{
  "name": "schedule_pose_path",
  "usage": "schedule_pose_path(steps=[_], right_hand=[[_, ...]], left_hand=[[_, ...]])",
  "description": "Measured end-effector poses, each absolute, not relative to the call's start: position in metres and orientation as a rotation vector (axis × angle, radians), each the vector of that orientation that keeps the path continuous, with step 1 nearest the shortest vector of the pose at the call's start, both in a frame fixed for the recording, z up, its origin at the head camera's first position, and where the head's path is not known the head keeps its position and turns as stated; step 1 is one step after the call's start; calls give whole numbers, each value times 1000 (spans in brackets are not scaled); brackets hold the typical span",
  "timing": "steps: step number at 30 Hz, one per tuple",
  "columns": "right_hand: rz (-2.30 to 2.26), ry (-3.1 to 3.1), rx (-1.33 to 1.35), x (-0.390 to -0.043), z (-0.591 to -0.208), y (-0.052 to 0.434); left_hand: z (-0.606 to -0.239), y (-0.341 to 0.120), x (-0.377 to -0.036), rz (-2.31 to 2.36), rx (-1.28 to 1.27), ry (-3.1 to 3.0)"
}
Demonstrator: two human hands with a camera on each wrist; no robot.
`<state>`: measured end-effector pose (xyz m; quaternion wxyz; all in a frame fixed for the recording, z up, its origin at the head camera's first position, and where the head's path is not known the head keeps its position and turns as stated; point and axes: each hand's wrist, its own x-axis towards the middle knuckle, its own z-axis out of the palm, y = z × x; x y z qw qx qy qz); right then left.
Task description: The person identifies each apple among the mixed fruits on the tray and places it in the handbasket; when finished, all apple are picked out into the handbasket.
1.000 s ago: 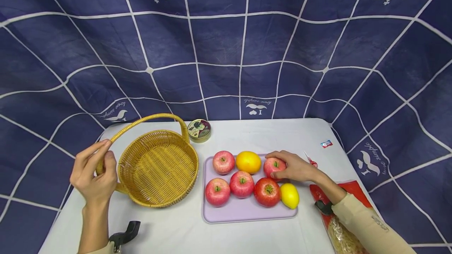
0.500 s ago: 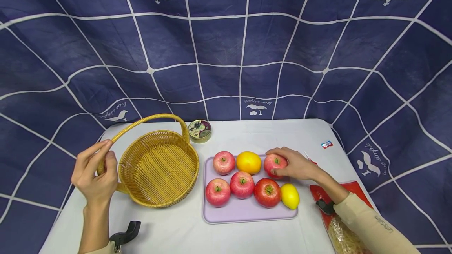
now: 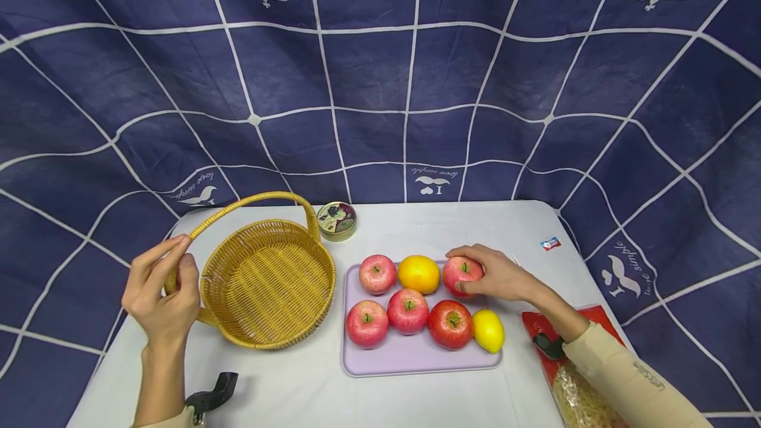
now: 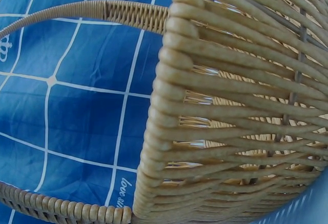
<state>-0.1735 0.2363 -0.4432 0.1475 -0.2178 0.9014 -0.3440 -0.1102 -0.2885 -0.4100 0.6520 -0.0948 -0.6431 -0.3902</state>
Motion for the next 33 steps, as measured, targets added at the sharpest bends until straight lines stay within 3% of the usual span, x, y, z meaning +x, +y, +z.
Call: schedule_pose_path(steps=[33], right_hand=[[-1001,2572,-706,-173,-419,207]], left_hand=[[-406,-285,-108,-891,-212,-1470]])
